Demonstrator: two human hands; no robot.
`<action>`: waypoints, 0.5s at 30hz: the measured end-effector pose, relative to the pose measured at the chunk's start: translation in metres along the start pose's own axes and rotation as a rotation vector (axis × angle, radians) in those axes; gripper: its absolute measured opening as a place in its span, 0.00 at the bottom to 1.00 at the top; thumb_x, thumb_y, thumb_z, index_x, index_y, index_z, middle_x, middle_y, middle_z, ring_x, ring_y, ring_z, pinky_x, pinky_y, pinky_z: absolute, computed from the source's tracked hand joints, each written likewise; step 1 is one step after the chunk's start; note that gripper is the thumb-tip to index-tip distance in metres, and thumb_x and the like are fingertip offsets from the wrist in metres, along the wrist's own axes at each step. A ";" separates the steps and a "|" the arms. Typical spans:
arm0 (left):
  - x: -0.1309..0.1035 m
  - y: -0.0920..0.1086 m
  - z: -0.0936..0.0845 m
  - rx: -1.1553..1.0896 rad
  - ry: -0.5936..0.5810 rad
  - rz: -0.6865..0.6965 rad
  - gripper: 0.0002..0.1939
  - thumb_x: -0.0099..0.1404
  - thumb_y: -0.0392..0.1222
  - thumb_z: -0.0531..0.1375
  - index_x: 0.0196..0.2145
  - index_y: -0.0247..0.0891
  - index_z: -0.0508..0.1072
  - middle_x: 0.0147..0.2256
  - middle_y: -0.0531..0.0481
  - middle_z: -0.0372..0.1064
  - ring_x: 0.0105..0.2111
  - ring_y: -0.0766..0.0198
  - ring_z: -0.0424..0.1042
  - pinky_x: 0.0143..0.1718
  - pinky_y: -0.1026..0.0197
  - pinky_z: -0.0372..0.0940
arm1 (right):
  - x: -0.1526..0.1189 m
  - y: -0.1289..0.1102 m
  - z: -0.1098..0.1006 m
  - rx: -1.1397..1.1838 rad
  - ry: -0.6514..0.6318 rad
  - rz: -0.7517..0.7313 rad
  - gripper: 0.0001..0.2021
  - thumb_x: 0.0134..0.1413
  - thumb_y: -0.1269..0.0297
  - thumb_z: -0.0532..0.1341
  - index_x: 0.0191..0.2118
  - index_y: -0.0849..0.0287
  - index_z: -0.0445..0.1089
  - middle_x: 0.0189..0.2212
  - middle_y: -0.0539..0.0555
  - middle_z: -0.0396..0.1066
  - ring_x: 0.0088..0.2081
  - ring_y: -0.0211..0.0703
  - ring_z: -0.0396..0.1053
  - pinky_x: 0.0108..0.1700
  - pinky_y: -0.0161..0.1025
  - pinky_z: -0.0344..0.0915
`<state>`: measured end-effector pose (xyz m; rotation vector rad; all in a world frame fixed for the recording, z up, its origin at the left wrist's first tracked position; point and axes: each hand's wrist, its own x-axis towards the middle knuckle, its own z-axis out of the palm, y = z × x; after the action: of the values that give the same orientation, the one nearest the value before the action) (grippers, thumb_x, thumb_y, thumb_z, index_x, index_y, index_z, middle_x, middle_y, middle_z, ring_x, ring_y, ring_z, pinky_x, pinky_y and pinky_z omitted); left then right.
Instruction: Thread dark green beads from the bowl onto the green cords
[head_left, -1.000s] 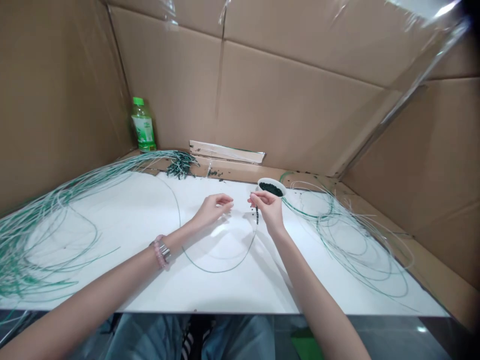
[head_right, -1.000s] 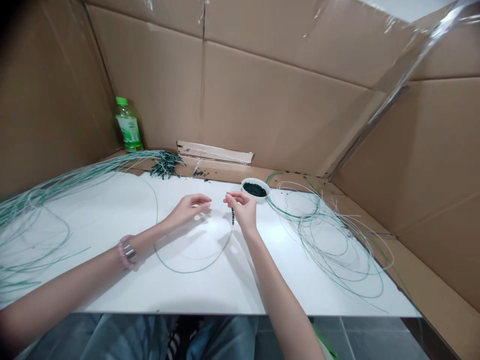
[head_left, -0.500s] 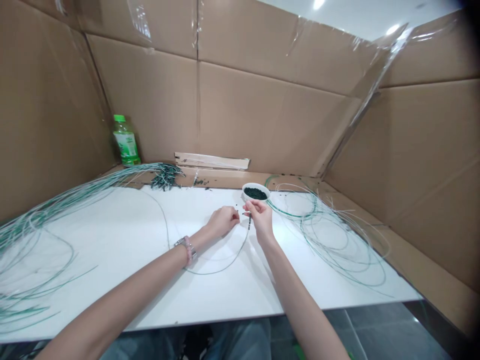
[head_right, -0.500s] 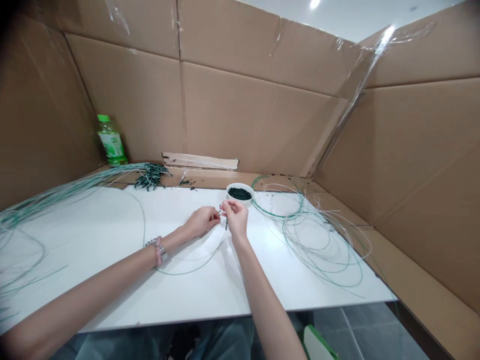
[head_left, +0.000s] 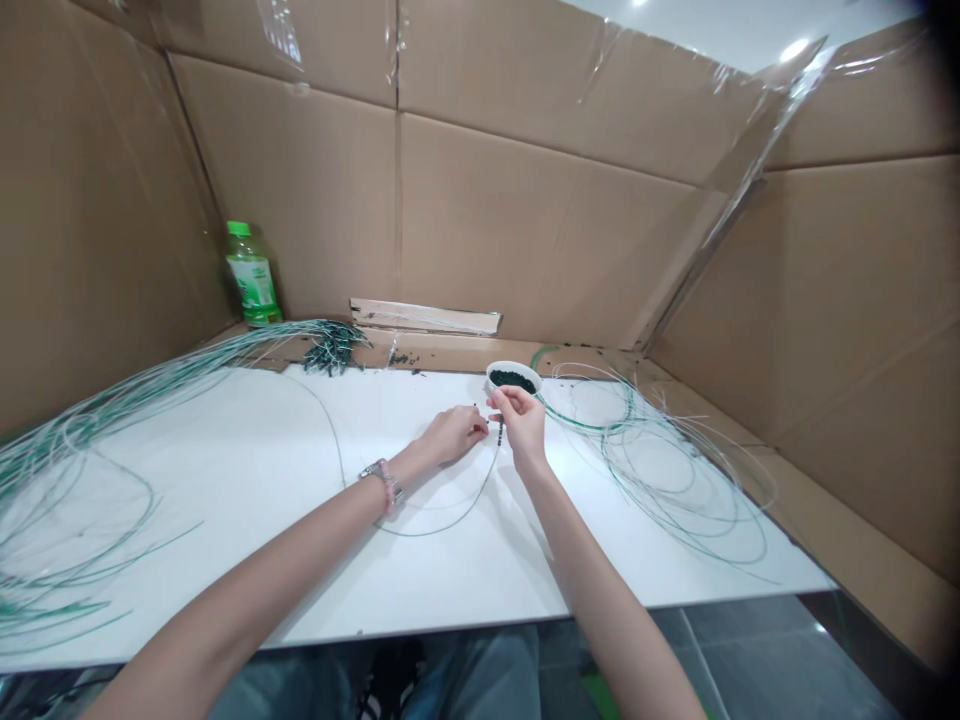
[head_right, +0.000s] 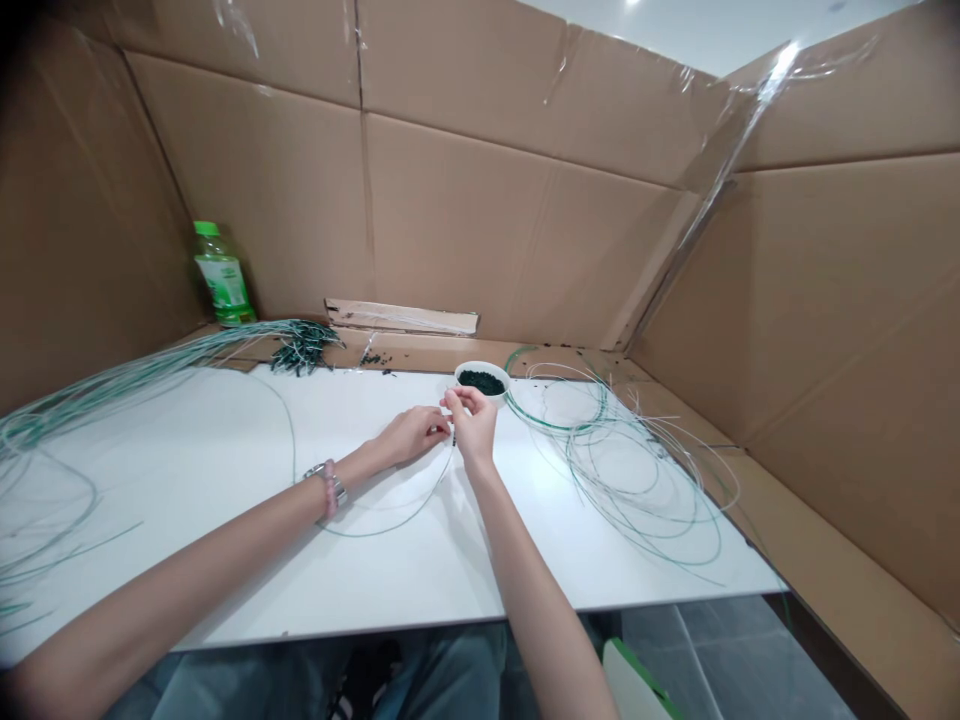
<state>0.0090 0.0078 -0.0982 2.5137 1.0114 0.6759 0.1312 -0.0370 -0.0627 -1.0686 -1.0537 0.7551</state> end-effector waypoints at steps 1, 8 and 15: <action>0.001 -0.001 -0.002 -0.010 0.009 -0.004 0.10 0.60 0.38 0.55 0.34 0.38 0.76 0.37 0.47 0.74 0.37 0.60 0.71 0.38 0.63 0.62 | 0.002 -0.002 0.000 -0.001 -0.003 -0.007 0.14 0.40 0.54 0.64 0.28 0.61 0.68 0.23 0.51 0.69 0.29 0.39 0.70 0.25 0.32 0.68; 0.000 -0.007 -0.017 -0.039 0.016 0.012 0.11 0.61 0.39 0.54 0.35 0.37 0.76 0.36 0.46 0.74 0.33 0.62 0.70 0.37 0.63 0.62 | 0.024 -0.025 0.004 0.003 0.000 -0.077 0.12 0.41 0.56 0.63 0.28 0.60 0.68 0.23 0.51 0.69 0.30 0.39 0.70 0.26 0.32 0.67; 0.003 -0.001 -0.001 -0.049 -0.011 -0.023 0.08 0.57 0.38 0.57 0.32 0.36 0.77 0.33 0.45 0.74 0.33 0.61 0.71 0.36 0.63 0.62 | 0.015 -0.016 0.022 -0.034 -0.035 -0.115 0.11 0.43 0.56 0.61 0.27 0.60 0.67 0.23 0.51 0.69 0.29 0.40 0.70 0.26 0.33 0.68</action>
<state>0.0100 0.0110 -0.0972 2.4571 1.0059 0.6718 0.1154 -0.0215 -0.0408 -1.0177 -1.1510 0.6670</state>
